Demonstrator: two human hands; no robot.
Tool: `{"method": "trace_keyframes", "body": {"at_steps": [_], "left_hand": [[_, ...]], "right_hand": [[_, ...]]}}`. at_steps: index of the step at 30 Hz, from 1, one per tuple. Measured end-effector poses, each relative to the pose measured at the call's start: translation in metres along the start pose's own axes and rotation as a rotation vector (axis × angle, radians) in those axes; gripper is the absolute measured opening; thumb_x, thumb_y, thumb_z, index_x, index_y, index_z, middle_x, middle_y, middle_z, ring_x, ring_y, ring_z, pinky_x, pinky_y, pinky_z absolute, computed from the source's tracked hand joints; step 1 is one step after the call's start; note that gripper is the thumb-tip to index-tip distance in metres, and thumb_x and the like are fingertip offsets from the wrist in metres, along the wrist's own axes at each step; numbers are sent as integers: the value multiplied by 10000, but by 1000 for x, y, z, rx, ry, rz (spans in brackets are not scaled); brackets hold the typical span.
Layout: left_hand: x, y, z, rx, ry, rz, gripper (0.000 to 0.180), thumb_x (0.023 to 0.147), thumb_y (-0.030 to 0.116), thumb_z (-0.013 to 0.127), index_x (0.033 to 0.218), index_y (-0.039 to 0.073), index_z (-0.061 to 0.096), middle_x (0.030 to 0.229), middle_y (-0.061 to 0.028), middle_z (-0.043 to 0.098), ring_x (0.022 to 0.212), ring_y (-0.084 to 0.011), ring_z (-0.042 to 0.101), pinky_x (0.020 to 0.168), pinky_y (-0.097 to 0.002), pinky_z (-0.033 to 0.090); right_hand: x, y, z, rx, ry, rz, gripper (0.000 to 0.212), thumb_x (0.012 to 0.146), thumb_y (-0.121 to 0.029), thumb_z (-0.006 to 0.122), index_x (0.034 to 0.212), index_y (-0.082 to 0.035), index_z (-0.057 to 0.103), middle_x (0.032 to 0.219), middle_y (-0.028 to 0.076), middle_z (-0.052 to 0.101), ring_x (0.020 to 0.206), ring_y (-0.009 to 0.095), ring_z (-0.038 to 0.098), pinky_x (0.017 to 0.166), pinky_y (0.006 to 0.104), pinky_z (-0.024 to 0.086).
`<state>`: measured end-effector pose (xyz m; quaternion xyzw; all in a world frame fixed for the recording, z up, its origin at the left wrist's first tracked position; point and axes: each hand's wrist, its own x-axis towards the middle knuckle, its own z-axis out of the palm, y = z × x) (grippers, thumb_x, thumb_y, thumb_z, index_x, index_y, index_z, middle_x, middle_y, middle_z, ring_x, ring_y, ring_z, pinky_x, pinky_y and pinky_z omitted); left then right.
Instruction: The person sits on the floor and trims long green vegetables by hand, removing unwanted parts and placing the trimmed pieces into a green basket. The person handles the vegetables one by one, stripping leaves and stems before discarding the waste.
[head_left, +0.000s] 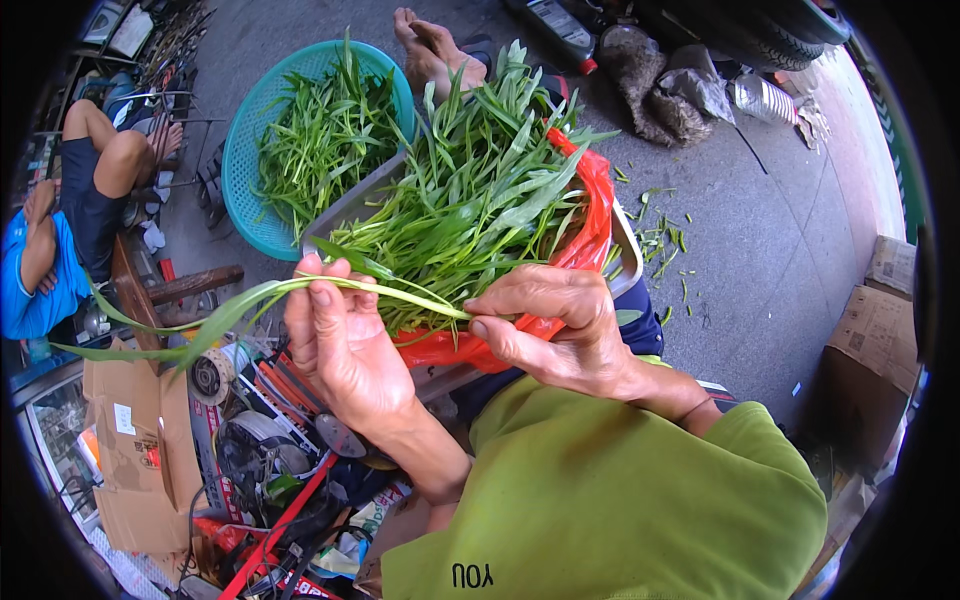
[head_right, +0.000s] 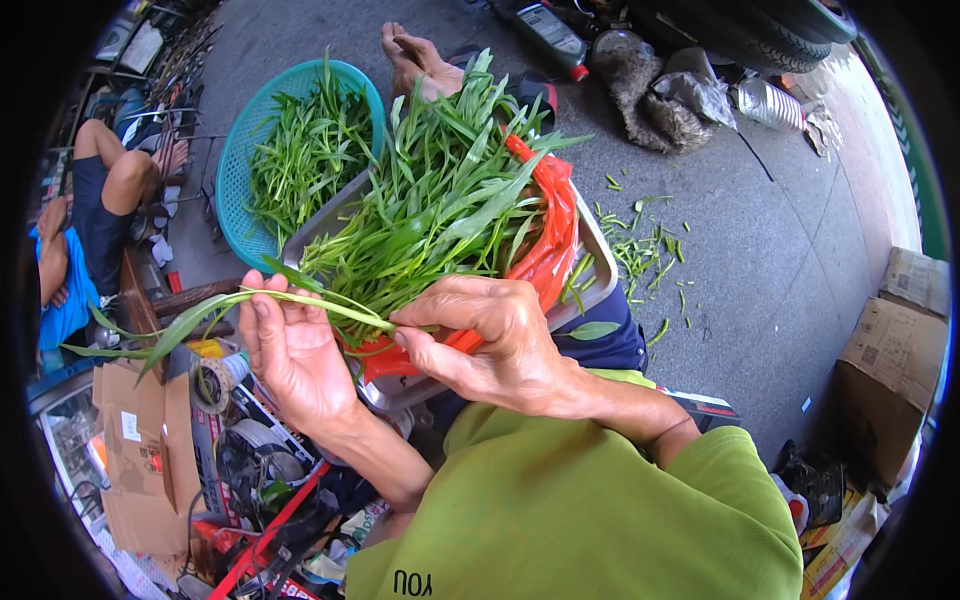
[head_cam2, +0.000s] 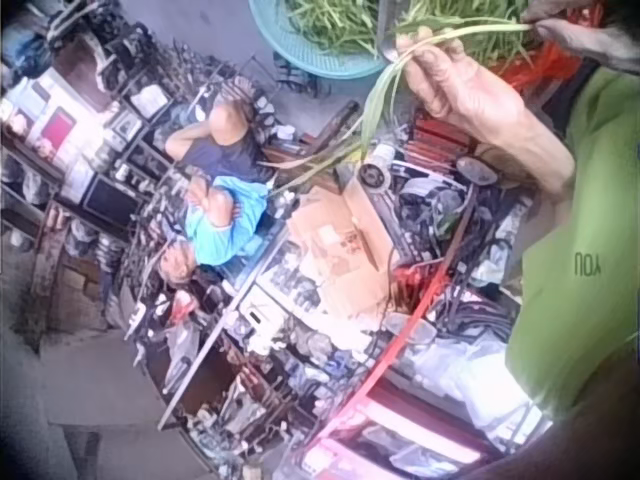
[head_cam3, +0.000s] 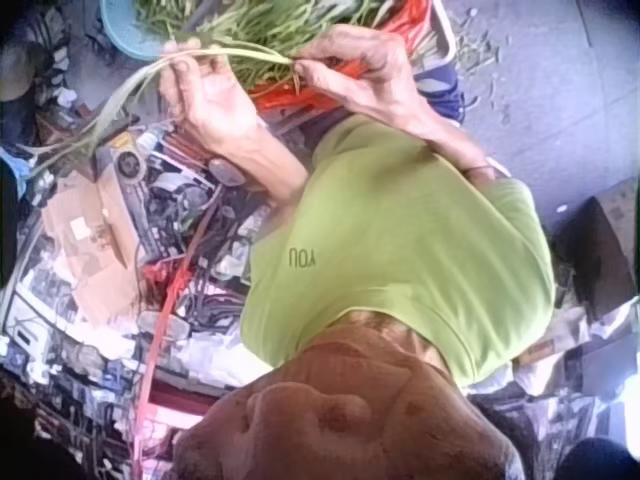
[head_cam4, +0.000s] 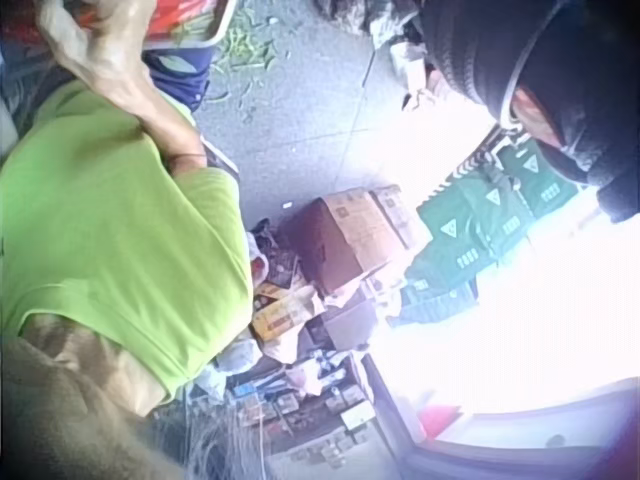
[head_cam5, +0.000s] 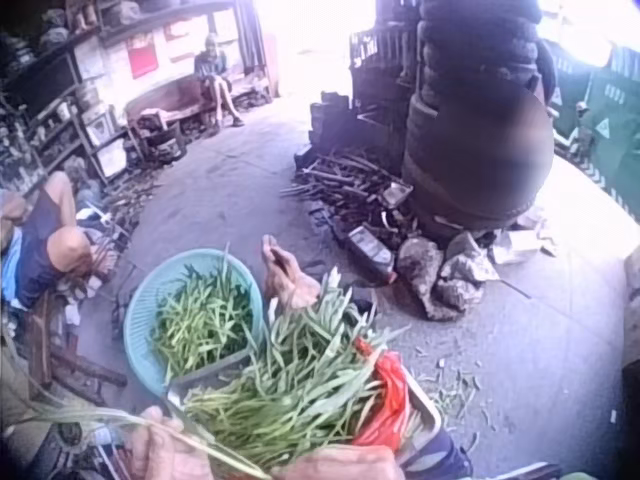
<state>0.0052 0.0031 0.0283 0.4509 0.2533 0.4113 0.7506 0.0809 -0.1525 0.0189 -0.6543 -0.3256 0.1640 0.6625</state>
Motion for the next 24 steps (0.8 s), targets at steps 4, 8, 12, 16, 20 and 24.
{"method": "trace_keyframes", "body": {"at_steps": [4,8,12,16,20,24], "left_hand": [[-9,-5,3,10,-25,-41,248,903,133,584,1117,7,588,1004,-113,638,870,-179,598,764,-317,480],[-15,-14,4,-66,-50,-73,240,898,84,566,1114,-19,589,994,-145,649,923,-224,622,879,-395,484],[-20,-18,-1,-362,-128,-256,265,913,109,549,1150,-10,567,1024,-153,649,962,-245,622,973,-442,428],[-26,-20,0,-537,-228,-352,265,915,151,554,1159,51,569,1021,-87,631,1010,-257,585,927,-416,449],[-29,-21,11,-696,-290,-318,193,932,197,536,1100,119,592,916,-19,591,846,-148,522,786,-328,395],[-13,3,-9,-538,-175,-100,214,938,185,529,1131,96,558,894,-21,553,799,-138,488,782,-317,390]], "right_hand": [[1,4,4,-138,30,52,113,715,-35,667,809,26,652,716,127,634,653,245,637,593,322,509],[2,8,2,-279,59,108,120,660,-56,653,752,15,625,662,120,605,624,265,629,573,339,508],[5,15,-2,-340,157,-22,92,624,-13,638,703,0,593,616,100,567,548,238,579,520,332,467],[6,17,-9,-146,296,53,50,653,25,596,684,-5,571,621,45,571,563,117,552,520,259,433],[2,16,-19,385,436,313,54,753,20,545,743,-12,587,698,26,590,609,74,530,574,227,441],[7,33,-72,481,685,154,134,825,-54,485,791,16,595,699,67,568,587,112,532,540,255,466]]}}
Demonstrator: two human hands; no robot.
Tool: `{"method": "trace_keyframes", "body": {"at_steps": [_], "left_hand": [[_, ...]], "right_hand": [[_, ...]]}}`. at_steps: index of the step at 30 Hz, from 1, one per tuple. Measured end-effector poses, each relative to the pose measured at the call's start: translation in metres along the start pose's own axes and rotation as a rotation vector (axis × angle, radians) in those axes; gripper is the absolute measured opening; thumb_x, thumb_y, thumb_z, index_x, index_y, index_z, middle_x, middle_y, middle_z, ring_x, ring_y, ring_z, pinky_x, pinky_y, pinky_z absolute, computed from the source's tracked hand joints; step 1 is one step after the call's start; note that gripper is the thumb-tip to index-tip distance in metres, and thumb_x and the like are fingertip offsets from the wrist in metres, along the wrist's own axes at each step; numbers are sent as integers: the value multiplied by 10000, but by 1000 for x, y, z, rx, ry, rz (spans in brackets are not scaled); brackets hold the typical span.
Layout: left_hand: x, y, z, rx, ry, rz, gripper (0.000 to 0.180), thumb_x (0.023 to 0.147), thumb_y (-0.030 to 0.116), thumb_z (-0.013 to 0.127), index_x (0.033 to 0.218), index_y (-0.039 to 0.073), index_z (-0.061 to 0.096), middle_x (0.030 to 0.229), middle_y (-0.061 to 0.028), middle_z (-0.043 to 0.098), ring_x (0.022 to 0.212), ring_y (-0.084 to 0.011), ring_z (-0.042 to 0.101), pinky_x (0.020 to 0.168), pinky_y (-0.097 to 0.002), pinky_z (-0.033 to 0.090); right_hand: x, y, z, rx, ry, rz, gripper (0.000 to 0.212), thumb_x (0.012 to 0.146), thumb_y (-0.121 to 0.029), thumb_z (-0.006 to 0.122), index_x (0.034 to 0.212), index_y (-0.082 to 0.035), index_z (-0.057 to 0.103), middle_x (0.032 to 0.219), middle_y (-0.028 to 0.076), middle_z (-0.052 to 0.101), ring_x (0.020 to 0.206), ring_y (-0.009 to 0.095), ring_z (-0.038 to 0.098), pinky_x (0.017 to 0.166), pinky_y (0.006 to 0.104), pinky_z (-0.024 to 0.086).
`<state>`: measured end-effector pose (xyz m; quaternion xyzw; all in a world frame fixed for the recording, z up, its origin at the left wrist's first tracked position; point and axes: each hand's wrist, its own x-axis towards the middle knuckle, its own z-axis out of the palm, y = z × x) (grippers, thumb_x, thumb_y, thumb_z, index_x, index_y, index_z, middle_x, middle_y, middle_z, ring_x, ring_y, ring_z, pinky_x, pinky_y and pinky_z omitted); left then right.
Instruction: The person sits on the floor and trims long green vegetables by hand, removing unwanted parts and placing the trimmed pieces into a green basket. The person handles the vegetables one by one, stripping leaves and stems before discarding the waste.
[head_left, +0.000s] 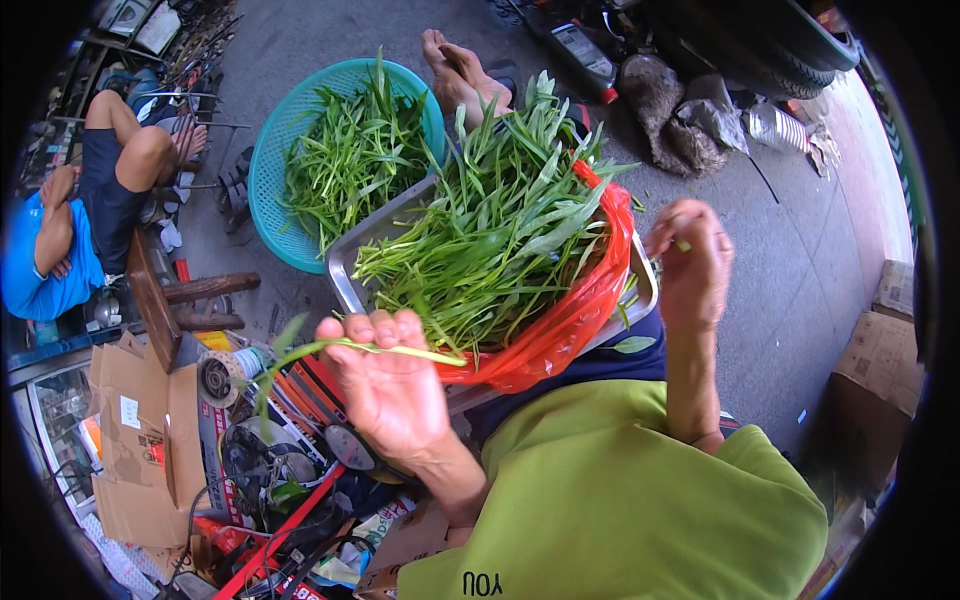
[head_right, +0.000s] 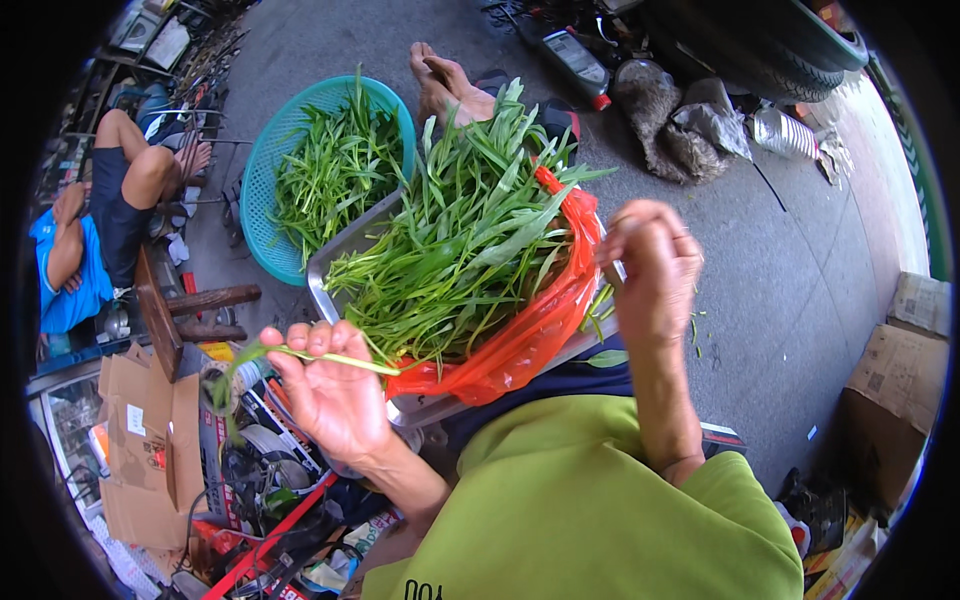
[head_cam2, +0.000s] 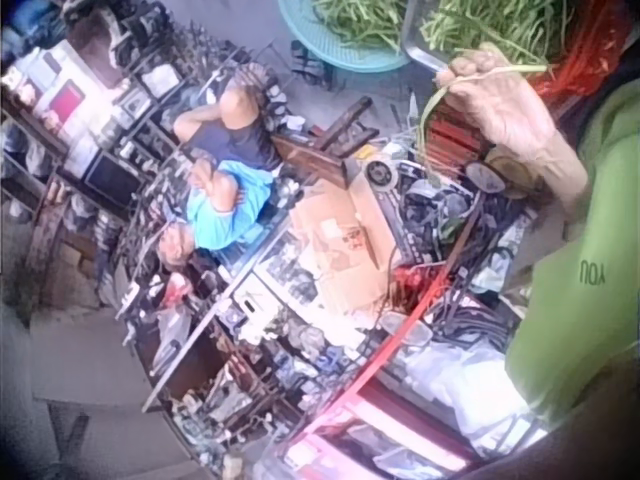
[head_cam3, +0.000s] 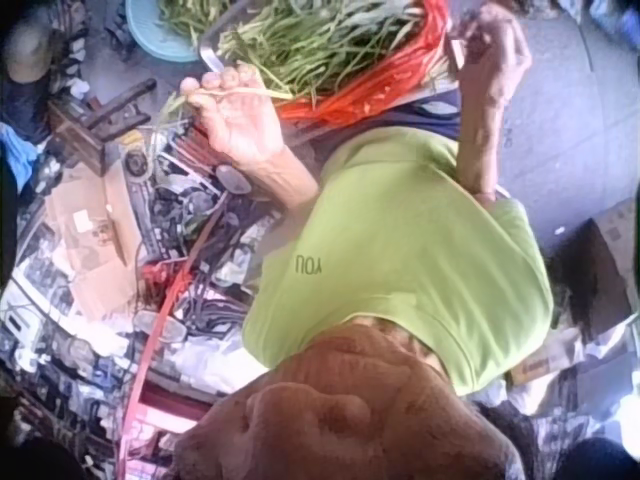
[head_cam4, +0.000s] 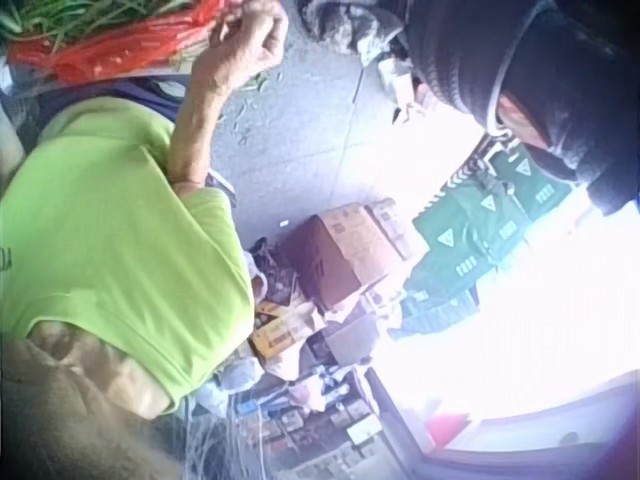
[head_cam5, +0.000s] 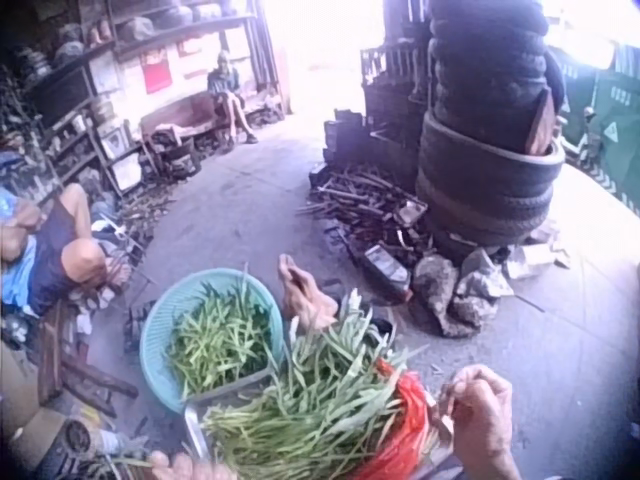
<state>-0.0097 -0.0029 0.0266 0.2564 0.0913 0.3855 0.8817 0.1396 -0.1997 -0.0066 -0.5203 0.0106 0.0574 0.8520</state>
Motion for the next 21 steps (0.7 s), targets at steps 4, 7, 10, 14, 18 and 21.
{"method": "trace_keyframes", "body": {"at_steps": [4,7,10,14,18,21], "left_hand": [[39,30,-5,565,56,53,295,924,158,547,1170,-3,527,924,-37,558,818,-111,487,737,-260,399],[99,35,-12,901,178,160,325,892,143,594,1160,-39,561,934,-59,602,810,-111,530,729,-260,414],[161,42,-44,1420,113,94,405,832,161,679,1150,-69,579,1032,-142,632,898,-161,590,804,-294,455],[185,40,-90,1664,142,204,407,800,170,688,1123,-61,599,1056,-182,642,953,-246,611,844,-333,469],[144,12,-69,1670,147,313,192,823,137,654,922,-26,675,899,-145,674,817,-211,620,710,-337,484],[135,-13,-74,1615,-31,358,135,844,84,621,869,-44,655,846,-144,660,776,-213,607,701,-340,476]], "right_hand": [[24,-14,-47,-53,219,-145,144,873,-110,536,805,0,599,697,67,561,580,115,530,508,268,464],[30,-14,-82,-324,273,-192,151,855,-158,618,803,-18,638,688,38,582,606,97,543,533,260,469],[32,-2,-99,-658,322,-136,191,821,-208,669,895,-33,687,779,46,657,727,114,606,637,262,503],[28,20,-127,-1131,230,-77,236,790,-189,649,967,-38,689,1157,119,615,1032,242,609,870,375,492],[25,27,-106,-1190,125,-98,207,799,-156,634,942,-12,677,1127,133,621,1028,249,600,863,356,472],[31,38,-78,-1110,-1,-203,165,775,-99,659,895,14,650,1072,155,624,982,273,608,841,347,467]]}}
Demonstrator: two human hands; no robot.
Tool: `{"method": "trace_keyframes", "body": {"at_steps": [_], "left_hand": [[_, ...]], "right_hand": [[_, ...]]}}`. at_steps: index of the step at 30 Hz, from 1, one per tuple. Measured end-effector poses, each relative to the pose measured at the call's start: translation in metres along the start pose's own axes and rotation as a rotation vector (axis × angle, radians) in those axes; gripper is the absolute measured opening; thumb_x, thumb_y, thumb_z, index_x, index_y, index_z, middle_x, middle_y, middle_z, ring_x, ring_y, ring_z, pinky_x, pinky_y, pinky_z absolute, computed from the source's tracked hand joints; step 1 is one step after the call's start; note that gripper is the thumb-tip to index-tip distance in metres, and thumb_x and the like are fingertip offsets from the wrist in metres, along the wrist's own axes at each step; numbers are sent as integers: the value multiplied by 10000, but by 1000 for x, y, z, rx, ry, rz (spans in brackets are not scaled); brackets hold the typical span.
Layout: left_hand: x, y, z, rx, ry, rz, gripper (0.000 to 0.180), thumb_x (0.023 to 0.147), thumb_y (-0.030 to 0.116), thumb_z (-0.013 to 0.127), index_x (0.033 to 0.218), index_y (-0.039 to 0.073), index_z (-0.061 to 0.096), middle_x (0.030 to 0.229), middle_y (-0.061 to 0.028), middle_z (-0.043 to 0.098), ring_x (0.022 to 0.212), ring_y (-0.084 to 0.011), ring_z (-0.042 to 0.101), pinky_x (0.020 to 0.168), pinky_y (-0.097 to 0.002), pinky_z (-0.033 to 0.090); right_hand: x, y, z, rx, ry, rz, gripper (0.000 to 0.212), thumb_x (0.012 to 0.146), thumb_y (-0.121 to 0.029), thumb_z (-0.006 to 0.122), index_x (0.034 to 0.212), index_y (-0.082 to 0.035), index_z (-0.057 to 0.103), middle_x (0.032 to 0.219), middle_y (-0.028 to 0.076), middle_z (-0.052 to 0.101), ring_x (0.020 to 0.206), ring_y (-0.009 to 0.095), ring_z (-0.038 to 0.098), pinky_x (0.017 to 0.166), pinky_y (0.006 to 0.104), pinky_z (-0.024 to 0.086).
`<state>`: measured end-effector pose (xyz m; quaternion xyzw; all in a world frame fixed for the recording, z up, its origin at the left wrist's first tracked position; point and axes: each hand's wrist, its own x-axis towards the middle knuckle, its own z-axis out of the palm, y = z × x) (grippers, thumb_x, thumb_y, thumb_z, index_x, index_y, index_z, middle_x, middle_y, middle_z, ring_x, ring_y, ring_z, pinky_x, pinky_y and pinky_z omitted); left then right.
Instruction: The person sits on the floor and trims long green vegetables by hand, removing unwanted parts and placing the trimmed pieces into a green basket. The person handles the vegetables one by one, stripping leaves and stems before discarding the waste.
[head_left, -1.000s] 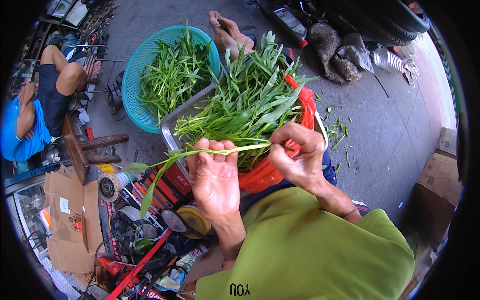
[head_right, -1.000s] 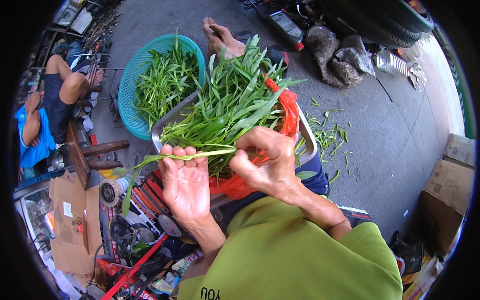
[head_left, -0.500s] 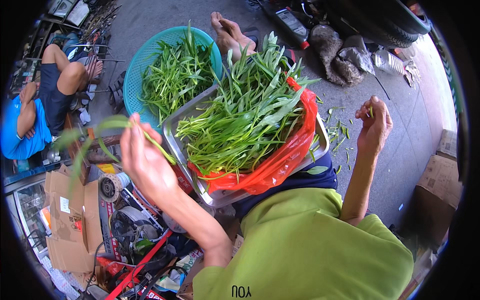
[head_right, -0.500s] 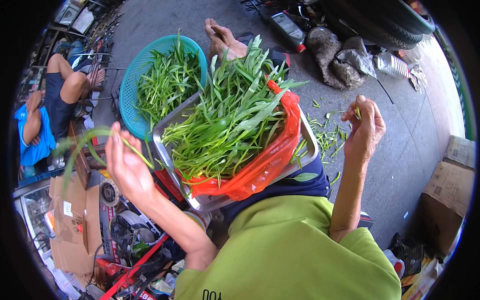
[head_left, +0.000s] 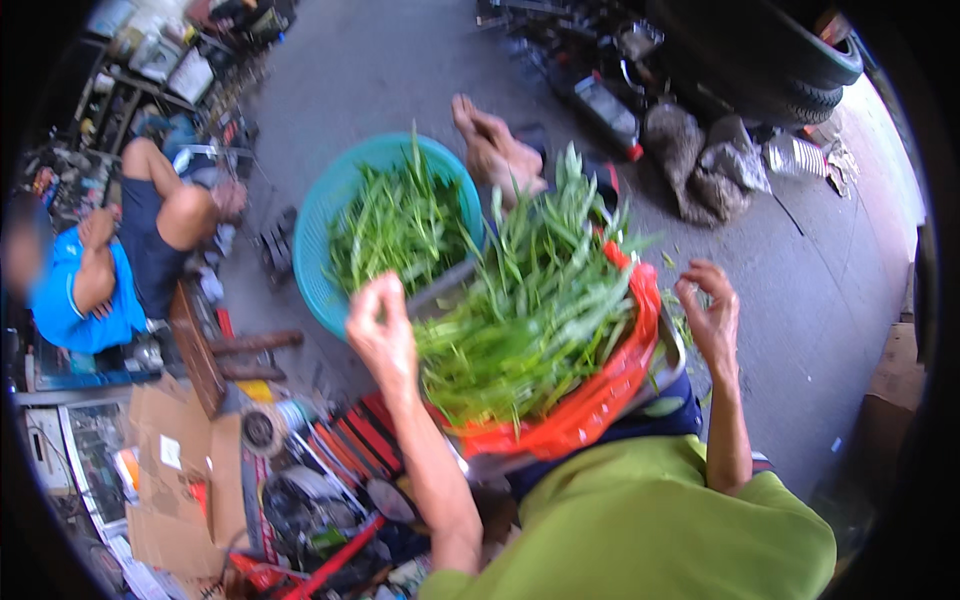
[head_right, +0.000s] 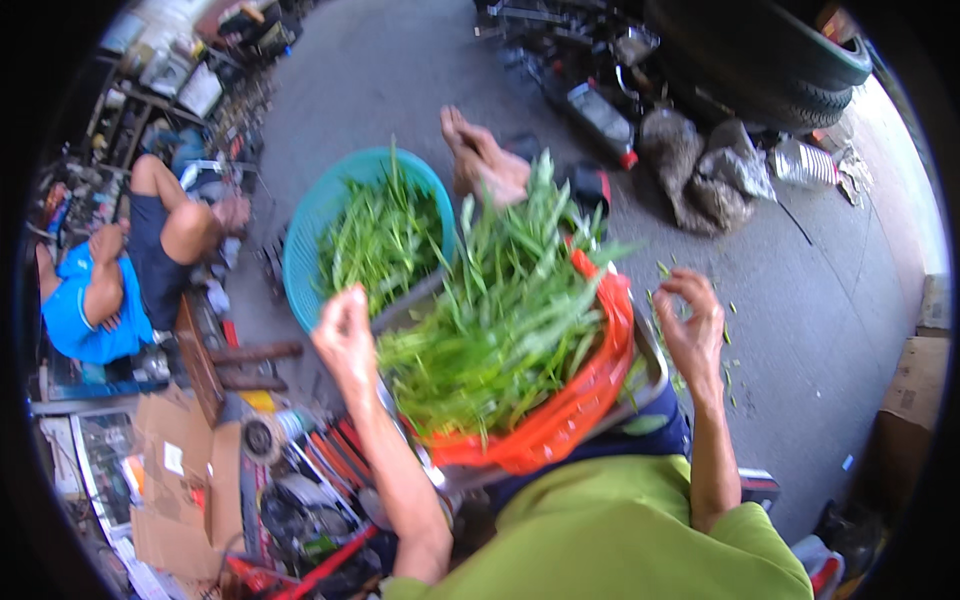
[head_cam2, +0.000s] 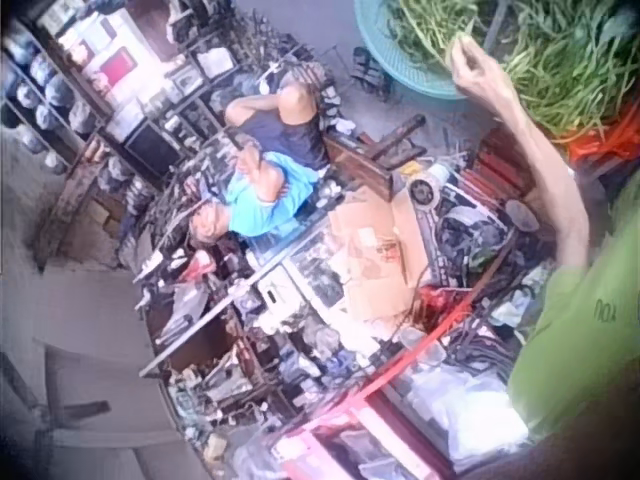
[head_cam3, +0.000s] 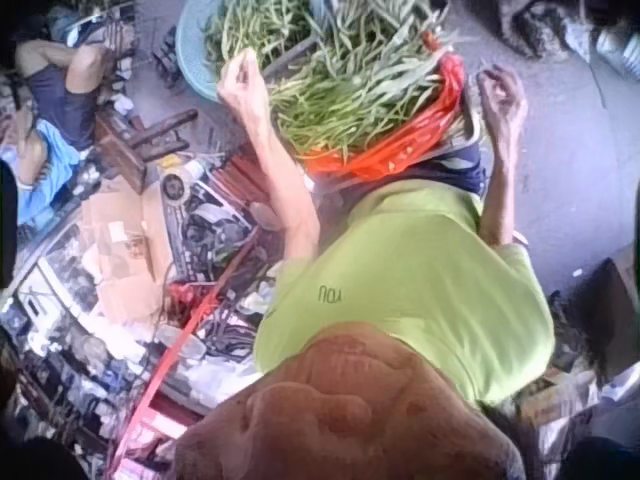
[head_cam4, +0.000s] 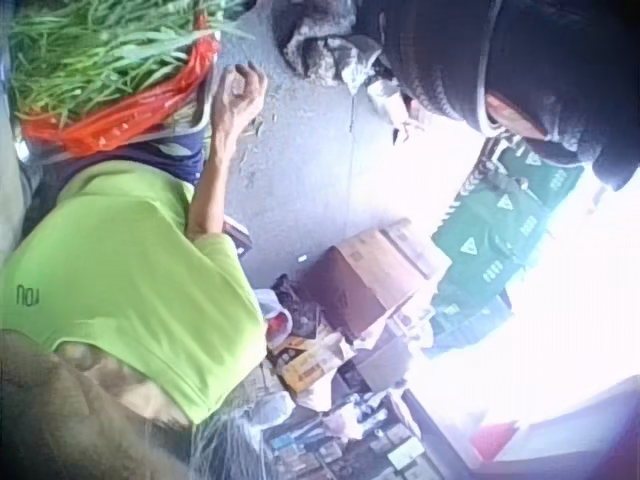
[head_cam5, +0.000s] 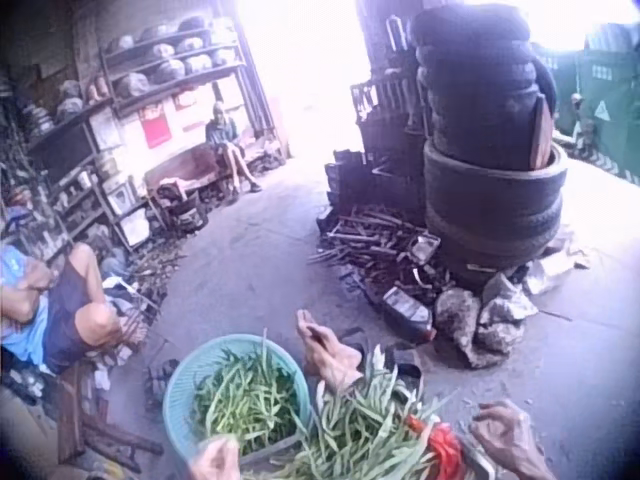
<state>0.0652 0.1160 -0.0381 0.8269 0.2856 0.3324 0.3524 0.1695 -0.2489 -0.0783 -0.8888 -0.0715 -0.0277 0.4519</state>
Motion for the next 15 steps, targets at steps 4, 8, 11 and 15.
{"method": "trace_keyframes", "body": {"at_steps": [4,8,11,15], "left_hand": [[11,3,14,50,-17,37,115,853,45,594,878,-57,641,856,-147,648,761,-223,596,698,-322,475],[6,-15,15,23,10,5,114,834,46,608,877,-54,644,853,-141,646,758,-223,592,680,-317,473],[18,-32,8,23,156,-14,119,788,39,638,877,-37,659,855,-127,645,764,-227,589,690,-313,473],[57,-46,9,243,3,35,575,657,90,755,1184,-7,547,1129,-193,562,1036,-346,526,926,-437,400]], "right_hand": [[17,-33,37,76,-17,-169,199,757,-77,673,931,8,626,1001,166,623,868,281,629,769,348,497],[30,-58,60,78,-98,82,247,775,-141,661,963,10,608,957,158,619,761,275,634,700,354,515],[25,-52,71,242,46,69,284,779,-176,661,985,9,598,1001,167,610,799,313,630,737,375,509],[14,-34,61,121,166,67,319,790,-189,655,1025,15,587,1035,183,610,878,287,637,778,374,497]]}}
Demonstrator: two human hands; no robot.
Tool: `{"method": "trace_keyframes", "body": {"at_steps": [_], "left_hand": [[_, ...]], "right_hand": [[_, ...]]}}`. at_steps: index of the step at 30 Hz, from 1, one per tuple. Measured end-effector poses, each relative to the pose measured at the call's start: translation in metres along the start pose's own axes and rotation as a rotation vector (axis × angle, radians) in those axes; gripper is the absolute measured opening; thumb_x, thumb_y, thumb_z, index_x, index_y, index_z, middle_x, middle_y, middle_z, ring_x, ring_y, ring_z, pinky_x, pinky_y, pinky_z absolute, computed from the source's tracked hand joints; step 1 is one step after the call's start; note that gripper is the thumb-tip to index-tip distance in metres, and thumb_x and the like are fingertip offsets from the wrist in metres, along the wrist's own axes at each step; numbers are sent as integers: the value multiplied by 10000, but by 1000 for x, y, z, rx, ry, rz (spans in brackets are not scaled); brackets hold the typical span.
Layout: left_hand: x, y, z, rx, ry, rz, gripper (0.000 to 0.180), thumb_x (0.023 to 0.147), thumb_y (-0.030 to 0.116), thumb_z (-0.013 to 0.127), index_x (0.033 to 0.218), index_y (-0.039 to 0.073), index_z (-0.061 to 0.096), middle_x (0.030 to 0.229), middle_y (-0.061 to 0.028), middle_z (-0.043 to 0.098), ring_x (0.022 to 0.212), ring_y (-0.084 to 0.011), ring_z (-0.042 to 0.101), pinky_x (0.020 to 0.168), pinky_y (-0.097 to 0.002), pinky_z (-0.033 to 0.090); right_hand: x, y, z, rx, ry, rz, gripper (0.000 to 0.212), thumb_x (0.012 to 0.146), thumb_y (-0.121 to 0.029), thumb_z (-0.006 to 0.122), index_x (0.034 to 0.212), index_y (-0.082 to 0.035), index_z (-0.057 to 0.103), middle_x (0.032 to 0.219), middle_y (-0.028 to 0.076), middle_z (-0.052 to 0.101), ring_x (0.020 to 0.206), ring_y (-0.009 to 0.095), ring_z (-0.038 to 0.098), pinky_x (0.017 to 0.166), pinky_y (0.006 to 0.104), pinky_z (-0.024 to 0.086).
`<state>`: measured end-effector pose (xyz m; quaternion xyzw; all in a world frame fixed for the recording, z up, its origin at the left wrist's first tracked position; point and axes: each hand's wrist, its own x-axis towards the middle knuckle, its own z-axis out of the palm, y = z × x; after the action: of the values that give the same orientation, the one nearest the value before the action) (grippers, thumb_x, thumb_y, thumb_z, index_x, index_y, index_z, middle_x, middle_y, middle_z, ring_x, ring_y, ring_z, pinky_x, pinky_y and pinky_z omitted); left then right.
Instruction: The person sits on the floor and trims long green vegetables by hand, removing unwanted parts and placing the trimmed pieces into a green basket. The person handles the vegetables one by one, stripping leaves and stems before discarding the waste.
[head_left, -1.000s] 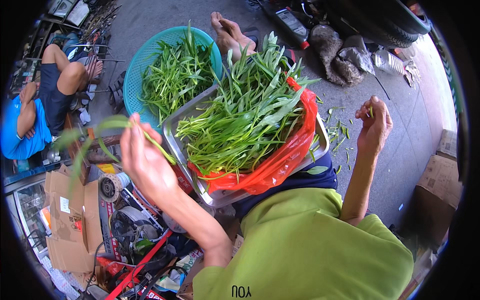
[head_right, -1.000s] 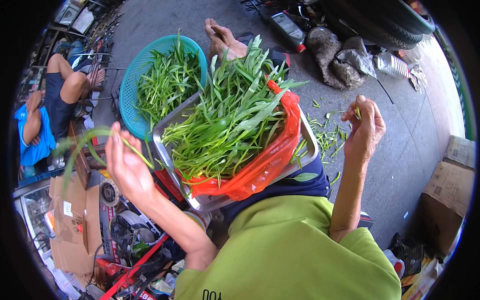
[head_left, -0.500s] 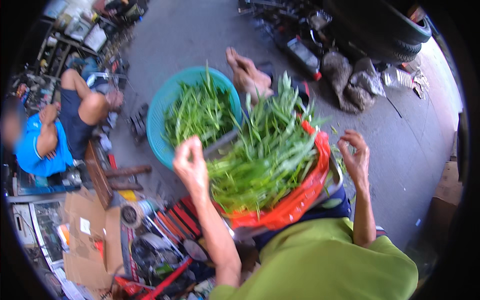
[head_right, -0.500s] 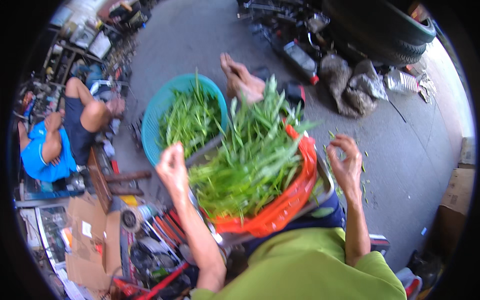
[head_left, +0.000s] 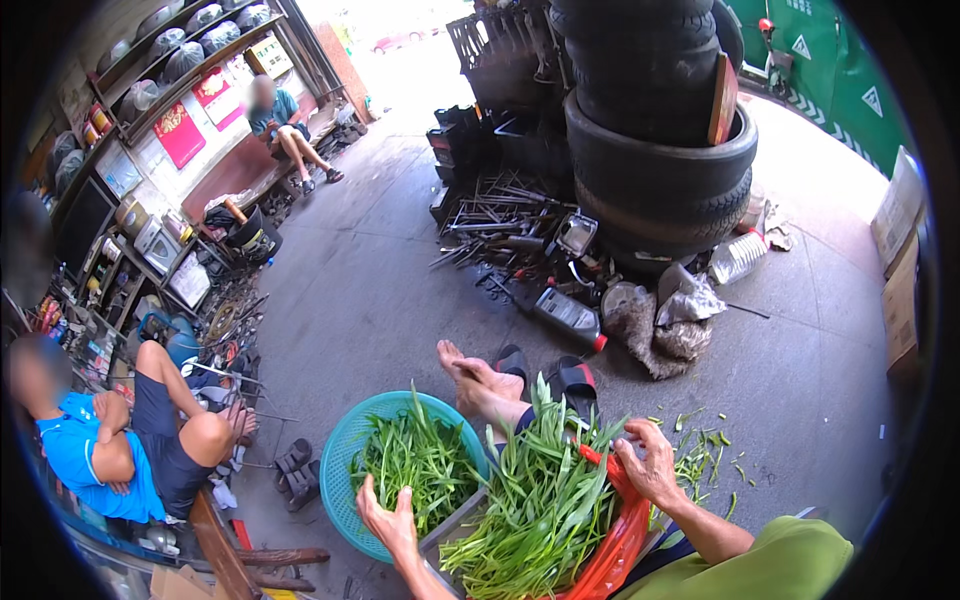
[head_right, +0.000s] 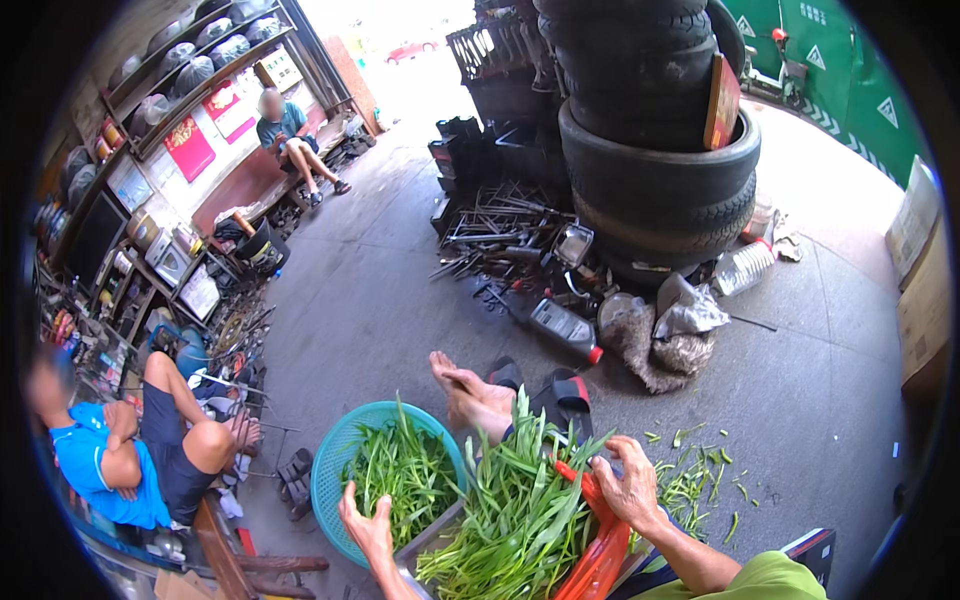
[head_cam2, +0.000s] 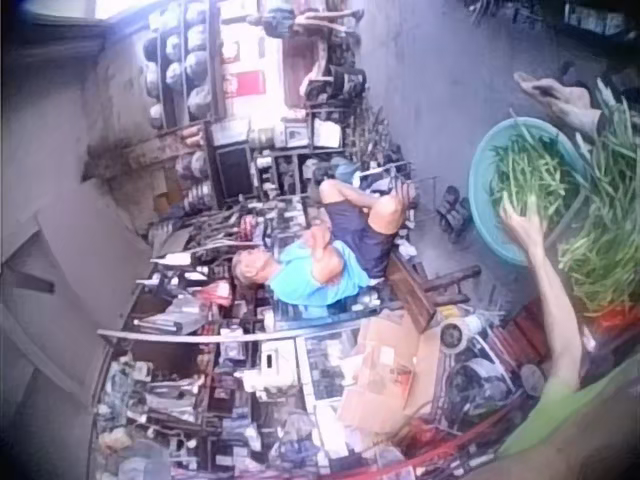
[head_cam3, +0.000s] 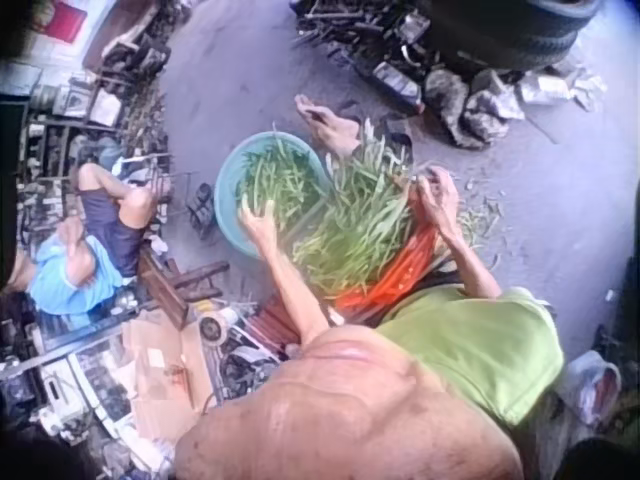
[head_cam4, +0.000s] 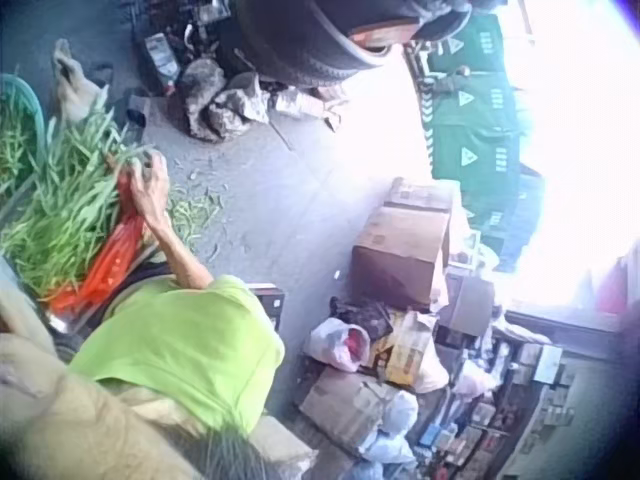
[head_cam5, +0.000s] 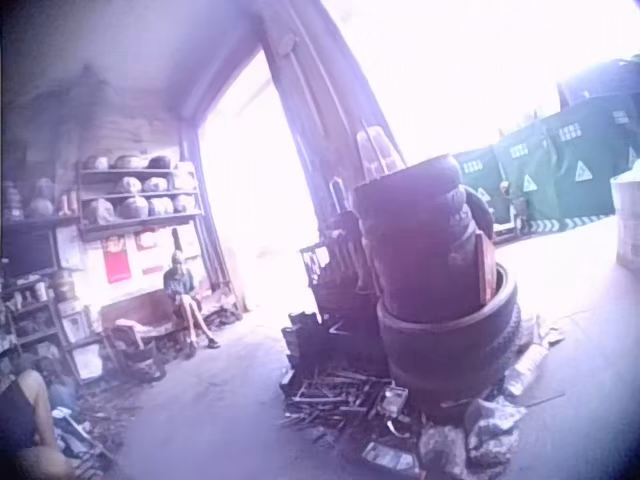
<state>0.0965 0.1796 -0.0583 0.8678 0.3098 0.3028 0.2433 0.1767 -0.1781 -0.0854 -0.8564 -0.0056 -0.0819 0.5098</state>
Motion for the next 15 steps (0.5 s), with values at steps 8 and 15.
{"method": "trace_keyframes", "body": {"at_steps": [8,15], "left_hand": [[41,-51,16,2,-254,-169,500,593,53,650,1091,26,622,1037,-224,633,950,-362,613,840,-427,465],[63,-38,14,223,-190,-94,558,697,59,629,1241,36,511,1097,-214,590,997,-389,571,870,-467,432]], "right_hand": [[-16,14,12,-149,-43,162,256,837,-265,619,960,-42,652,869,157,653,794,305,640,725,393,491],[-26,20,-3,-165,-31,158,232,824,-255,626,835,-28,675,724,149,639,667,290,631,618,383,486]]}}
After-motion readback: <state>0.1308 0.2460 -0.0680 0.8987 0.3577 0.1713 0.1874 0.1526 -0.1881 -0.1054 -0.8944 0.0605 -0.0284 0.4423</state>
